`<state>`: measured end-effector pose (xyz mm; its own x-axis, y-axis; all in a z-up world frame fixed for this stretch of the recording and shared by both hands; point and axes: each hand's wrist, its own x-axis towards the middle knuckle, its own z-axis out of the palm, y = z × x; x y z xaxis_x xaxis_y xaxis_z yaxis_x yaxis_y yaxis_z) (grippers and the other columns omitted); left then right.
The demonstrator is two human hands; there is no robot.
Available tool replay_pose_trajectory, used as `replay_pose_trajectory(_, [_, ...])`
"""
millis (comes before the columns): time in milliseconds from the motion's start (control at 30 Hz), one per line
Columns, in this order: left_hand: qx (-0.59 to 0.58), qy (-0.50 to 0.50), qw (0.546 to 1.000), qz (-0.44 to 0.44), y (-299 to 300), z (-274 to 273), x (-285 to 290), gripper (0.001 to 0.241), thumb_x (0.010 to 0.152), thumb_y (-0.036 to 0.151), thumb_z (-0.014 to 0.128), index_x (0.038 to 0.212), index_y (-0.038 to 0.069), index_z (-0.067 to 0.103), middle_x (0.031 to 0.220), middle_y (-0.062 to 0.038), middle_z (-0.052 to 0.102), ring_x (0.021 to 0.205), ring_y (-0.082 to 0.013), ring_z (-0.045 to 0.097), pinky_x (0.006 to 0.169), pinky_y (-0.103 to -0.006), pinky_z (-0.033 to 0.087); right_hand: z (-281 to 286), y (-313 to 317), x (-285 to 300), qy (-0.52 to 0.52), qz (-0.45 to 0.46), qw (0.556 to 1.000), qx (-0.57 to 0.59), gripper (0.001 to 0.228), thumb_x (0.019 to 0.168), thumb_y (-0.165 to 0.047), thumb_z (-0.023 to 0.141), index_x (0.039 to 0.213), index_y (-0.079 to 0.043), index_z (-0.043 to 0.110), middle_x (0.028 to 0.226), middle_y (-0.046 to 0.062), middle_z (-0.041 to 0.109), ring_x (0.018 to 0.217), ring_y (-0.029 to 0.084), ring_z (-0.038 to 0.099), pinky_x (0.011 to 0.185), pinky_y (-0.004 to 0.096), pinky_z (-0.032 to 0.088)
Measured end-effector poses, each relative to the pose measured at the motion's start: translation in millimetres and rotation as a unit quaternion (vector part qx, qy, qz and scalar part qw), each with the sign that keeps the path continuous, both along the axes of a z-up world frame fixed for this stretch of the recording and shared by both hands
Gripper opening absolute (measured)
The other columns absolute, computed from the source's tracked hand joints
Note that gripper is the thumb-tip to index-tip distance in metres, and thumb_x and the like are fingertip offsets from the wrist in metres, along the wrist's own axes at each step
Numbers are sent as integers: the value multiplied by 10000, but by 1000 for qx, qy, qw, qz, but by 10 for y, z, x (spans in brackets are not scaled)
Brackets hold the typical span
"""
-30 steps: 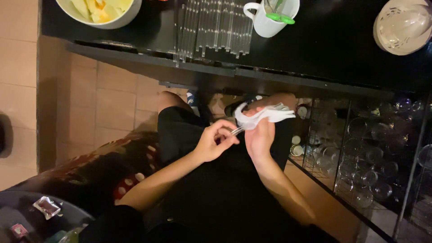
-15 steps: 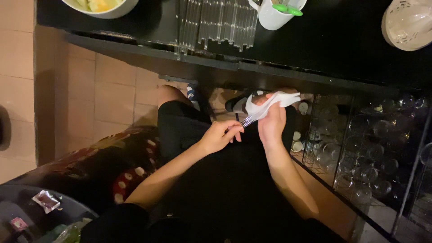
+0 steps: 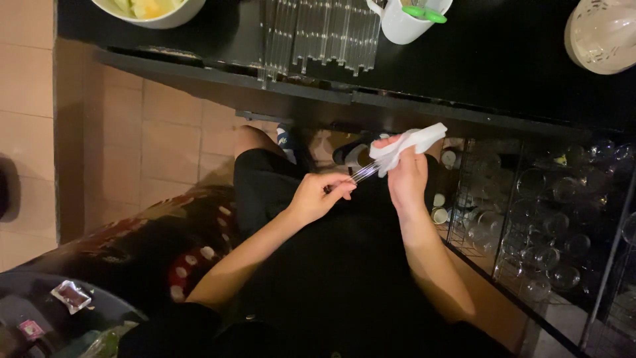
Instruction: Cleaning and polishing reusable straws and spoons using a white cloth.
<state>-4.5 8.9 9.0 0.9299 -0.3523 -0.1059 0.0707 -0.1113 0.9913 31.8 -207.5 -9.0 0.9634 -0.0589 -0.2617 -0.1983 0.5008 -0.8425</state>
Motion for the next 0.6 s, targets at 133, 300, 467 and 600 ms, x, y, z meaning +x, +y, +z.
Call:
replay_pose_trajectory(133, [-24,35,999,19,-16,-197,-56,231,991,197,695,1065,-12,760,808,-67,776,730,-110,741,675,-266,584,-174,-24,-69,-5,-29,999,30,328,1149,-299,421,1152,-4,564,1074,161,687,1055,265,667,1032,447,525])
replay_pose_trajectory(300, [-125,167,976,-60,-17,-314,-109,349,1067,263,566,1230,1,728,977,-78,780,811,-92,667,738,-241,558,-270,-38,-96,-29,-79,993,86,273,1171,-274,446,1180,-16,535,1096,105,628,1052,259,642,1040,470,516])
replay_pose_trajectory(467, [-172,156,973,10,-9,-448,-95,264,1033,154,652,1211,-23,731,995,-68,770,877,-101,708,785,-242,568,-237,117,-164,-46,-33,998,22,314,1144,-299,437,1174,-13,563,1088,145,696,1042,255,676,1023,438,527])
replay_pose_trajectory(600, [-214,160,961,69,-48,-506,-41,220,958,66,741,1160,-20,739,1008,-38,775,866,-76,704,779,-229,574,-194,370,-315,-51,144,981,-116,381,1116,-222,389,1185,46,652,1168,177,737,1075,246,713,1011,392,541])
